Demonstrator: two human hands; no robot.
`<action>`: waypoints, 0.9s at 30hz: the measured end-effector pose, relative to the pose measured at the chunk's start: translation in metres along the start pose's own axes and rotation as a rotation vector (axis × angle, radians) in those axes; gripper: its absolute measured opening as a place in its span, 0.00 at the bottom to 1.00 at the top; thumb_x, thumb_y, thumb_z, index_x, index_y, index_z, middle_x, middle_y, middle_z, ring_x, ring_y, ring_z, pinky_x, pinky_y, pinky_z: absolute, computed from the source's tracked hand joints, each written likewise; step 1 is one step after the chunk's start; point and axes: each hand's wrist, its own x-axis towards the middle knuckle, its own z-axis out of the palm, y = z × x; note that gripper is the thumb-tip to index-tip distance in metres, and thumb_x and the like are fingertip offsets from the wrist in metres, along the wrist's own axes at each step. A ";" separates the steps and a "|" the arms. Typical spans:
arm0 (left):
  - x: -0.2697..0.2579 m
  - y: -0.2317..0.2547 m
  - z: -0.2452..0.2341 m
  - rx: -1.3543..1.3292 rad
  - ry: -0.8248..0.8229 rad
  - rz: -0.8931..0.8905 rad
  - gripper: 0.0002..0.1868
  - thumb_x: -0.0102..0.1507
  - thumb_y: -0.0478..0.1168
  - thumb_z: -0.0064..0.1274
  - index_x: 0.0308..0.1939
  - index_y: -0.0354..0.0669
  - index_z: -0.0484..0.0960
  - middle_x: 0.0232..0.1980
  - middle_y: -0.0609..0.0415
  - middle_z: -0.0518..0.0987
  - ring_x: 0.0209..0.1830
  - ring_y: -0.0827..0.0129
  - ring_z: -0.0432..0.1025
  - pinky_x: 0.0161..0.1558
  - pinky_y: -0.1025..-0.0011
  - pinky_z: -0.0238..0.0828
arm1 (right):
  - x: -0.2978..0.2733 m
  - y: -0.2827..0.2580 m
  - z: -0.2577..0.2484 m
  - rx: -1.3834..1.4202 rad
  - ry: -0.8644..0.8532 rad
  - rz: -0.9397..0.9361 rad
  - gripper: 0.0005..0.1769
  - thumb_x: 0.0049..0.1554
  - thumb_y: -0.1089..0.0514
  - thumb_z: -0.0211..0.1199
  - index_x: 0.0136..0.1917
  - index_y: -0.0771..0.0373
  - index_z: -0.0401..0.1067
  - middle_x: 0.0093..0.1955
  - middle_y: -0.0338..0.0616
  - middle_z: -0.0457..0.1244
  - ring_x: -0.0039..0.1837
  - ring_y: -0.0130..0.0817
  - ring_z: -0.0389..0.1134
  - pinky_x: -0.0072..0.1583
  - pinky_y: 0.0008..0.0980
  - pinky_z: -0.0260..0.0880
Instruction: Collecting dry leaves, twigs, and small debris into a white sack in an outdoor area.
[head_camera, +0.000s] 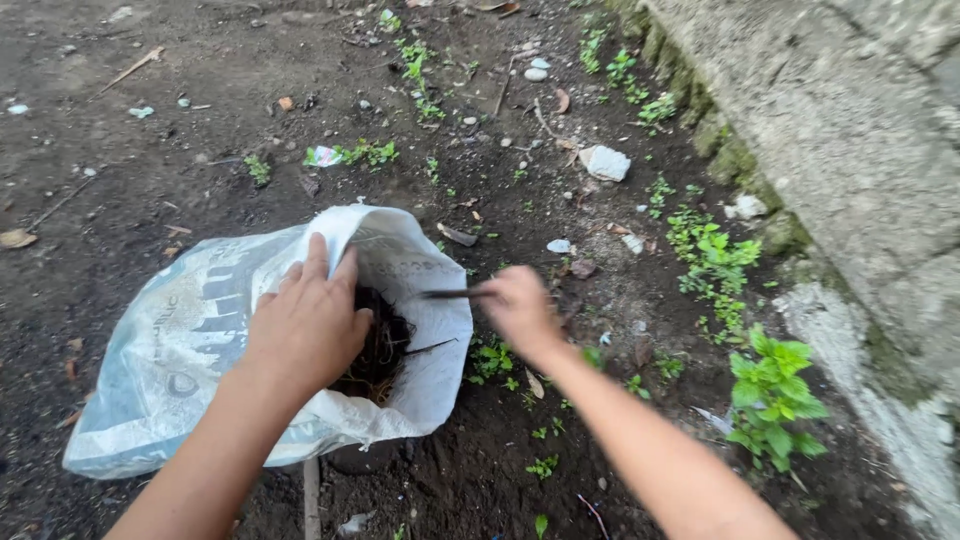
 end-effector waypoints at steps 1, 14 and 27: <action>-0.001 -0.001 0.000 -0.007 0.005 0.008 0.42 0.61 0.51 0.56 0.75 0.47 0.57 0.79 0.37 0.49 0.74 0.44 0.57 0.63 0.47 0.64 | 0.002 -0.026 -0.006 -0.011 0.004 0.002 0.04 0.61 0.53 0.66 0.46 0.49 0.81 0.44 0.35 0.67 0.54 0.31 0.65 0.58 0.33 0.67; -0.007 -0.011 -0.001 -0.045 0.013 0.045 0.42 0.62 0.50 0.55 0.76 0.45 0.56 0.80 0.40 0.51 0.75 0.43 0.57 0.65 0.46 0.63 | -0.030 0.087 -0.023 -0.112 -0.115 0.667 0.10 0.60 0.53 0.64 0.53 0.53 0.81 0.54 0.44 0.71 0.54 0.41 0.72 0.59 0.46 0.72; 0.002 0.003 -0.010 -0.032 -0.015 0.047 0.43 0.61 0.49 0.54 0.78 0.47 0.55 0.80 0.30 0.48 0.75 0.41 0.53 0.66 0.47 0.59 | -0.042 0.138 0.034 -0.290 -0.426 0.801 0.53 0.51 0.40 0.76 0.80 0.51 0.51 0.75 0.52 0.51 0.78 0.51 0.50 0.73 0.56 0.56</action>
